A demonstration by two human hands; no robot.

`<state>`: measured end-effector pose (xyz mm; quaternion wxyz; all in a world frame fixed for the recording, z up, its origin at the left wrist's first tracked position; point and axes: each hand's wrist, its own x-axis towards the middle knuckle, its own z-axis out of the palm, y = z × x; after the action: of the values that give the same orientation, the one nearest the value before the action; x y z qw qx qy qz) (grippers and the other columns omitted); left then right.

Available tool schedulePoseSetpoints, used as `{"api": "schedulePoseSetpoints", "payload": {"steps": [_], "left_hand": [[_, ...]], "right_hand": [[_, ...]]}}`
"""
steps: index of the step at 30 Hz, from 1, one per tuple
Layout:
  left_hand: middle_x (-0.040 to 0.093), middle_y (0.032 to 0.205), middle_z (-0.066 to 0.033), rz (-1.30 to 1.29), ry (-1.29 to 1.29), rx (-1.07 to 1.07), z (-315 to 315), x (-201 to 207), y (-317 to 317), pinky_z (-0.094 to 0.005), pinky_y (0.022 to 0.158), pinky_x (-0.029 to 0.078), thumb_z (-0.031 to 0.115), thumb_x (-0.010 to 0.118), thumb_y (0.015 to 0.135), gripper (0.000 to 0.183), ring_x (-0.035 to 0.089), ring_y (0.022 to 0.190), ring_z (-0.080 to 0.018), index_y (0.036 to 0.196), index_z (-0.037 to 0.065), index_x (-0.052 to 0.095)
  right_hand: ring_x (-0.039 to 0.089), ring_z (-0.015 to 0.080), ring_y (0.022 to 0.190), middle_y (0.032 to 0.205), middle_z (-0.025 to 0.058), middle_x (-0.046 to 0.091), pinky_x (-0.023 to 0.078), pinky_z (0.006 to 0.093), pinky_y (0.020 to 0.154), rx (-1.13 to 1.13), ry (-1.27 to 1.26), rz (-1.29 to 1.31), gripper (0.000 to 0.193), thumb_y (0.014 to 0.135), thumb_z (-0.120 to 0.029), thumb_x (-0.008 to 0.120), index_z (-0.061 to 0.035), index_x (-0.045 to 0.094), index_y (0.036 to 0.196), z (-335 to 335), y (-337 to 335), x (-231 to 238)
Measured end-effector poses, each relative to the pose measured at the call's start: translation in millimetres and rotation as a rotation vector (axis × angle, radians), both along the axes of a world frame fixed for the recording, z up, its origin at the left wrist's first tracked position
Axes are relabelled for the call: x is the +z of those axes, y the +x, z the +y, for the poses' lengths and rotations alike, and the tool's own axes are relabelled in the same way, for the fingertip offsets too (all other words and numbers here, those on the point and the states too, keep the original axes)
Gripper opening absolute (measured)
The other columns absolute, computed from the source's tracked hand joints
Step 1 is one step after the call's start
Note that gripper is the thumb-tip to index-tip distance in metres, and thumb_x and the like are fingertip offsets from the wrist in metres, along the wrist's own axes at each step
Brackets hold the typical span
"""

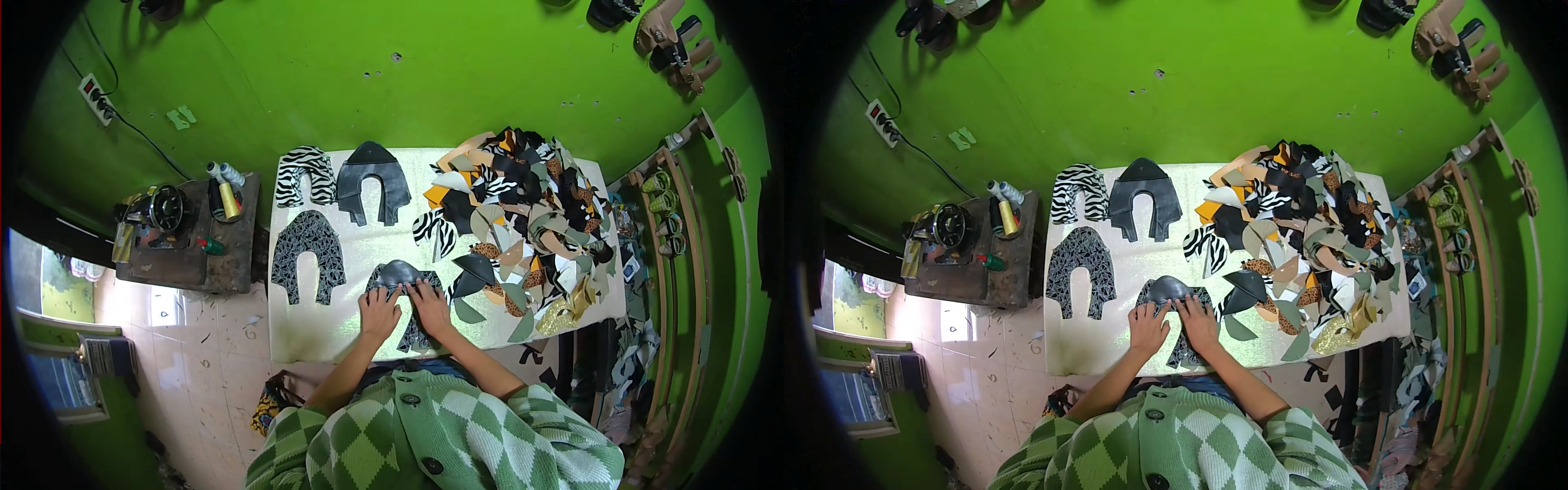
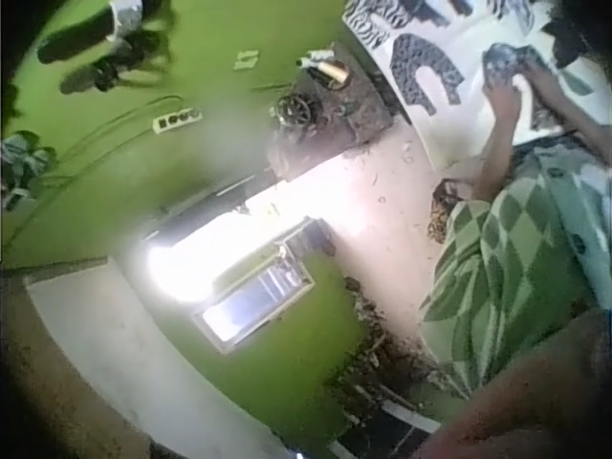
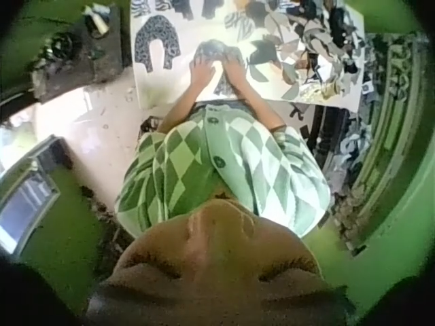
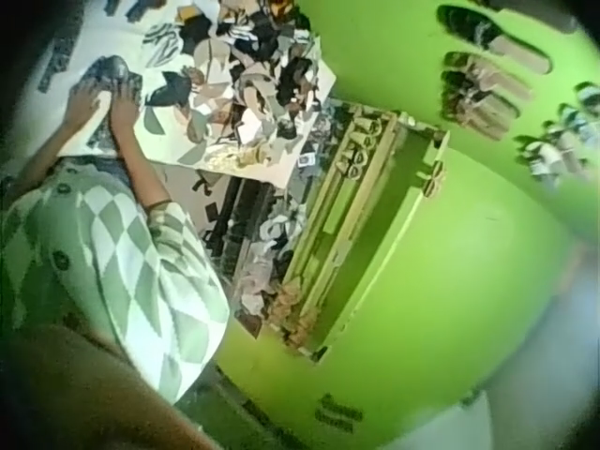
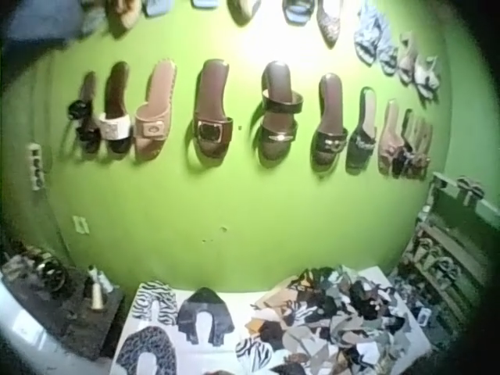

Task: Sort through a pile of scrap leather pieces and organize them on a workbench.

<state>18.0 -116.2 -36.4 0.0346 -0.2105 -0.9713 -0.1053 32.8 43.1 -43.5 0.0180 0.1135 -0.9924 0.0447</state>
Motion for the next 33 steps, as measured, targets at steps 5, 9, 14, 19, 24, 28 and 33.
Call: {"api": "schedulePoseSetpoints", "payload": {"steps": [5,9,14,19,24,28,33], "left_hand": [[0.049,0.104,-0.0075,-0.067,0.199,0.007,-9,14,-3,-0.0397,0.085,0.033,0.024,0.055,0.077,0.040,0.045,0.099,-0.0233,0.117,0.018,0.056],[0.052,0.106,-0.0070,-0.122,0.376,0.204,-27,5,-7,-0.0386,0.084,0.038,0.022,0.054,0.080,0.026,0.048,0.102,-0.0256,0.104,0.014,0.059],[0.063,0.089,-0.0048,-0.161,0.413,0.511,-36,2,-18,-0.0382,0.078,0.043,0.025,0.054,0.082,0.017,0.059,0.088,-0.0248,0.092,0.013,0.061],[0.067,0.081,-0.0026,-0.320,0.441,0.635,-40,2,-30,-0.0365,0.069,0.046,0.032,0.060,0.079,0.019,0.064,0.078,-0.0218,0.085,0.014,0.065],[0.067,0.081,0.0002,-0.388,0.429,0.634,-32,5,-40,-0.0359,0.071,0.044,0.038,0.063,0.077,0.025,0.064,0.077,-0.0197,0.087,0.015,0.064],[0.067,0.081,0.0024,-0.463,0.381,0.602,-29,0,-40,-0.0369,0.076,0.038,0.040,0.069,0.073,0.029,0.063,0.077,-0.0150,0.088,0.015,0.063],[0.065,0.078,0.0033,-0.291,0.268,0.561,-22,3,-40,-0.0354,0.072,0.035,0.032,0.073,0.069,0.025,0.059,0.081,-0.0156,0.085,0.016,0.064]], "right_hand": [[0.061,0.0234,0.090,0.103,0.0144,0.061,0.048,0.0324,0.077,-0.074,-0.797,-0.216,0.043,0.074,0.003,0.052,-0.0031,0.053,0.116,54,-29,13],[0.062,0.0151,0.075,0.084,0.0104,0.065,0.049,0.0277,0.067,-0.301,-0.987,-0.181,0.029,0.077,-0.001,0.057,-0.0004,0.059,0.106,66,-39,7],[0.062,0.0176,0.066,0.075,0.0098,0.064,0.049,0.0293,0.063,-0.371,-0.836,-0.178,0.026,0.073,-0.013,0.068,-0.0001,0.063,0.095,54,-38,-4],[0.062,0.0253,0.069,0.075,0.0121,0.064,0.049,0.0338,0.064,-0.422,-0.611,-0.175,0.032,0.067,-0.025,0.075,-0.0022,0.064,0.087,40,-45,0],[0.062,0.0245,0.072,0.076,0.0091,0.065,0.048,0.0342,0.066,-0.449,-0.607,-0.194,0.031,0.066,-0.026,0.076,-0.0049,0.064,0.085,31,-50,6],[0.061,0.0229,0.079,0.082,0.0065,0.064,0.048,0.0336,0.071,-0.493,-0.568,-0.319,0.031,0.065,-0.026,0.077,-0.0088,0.064,0.087,27,-55,9],[0.062,0.0237,0.077,0.079,0.0073,0.064,0.049,0.0345,0.069,-0.517,-0.538,-0.281,0.030,0.063,-0.025,0.079,-0.0078,0.064,0.082,28,-58,1]]}}
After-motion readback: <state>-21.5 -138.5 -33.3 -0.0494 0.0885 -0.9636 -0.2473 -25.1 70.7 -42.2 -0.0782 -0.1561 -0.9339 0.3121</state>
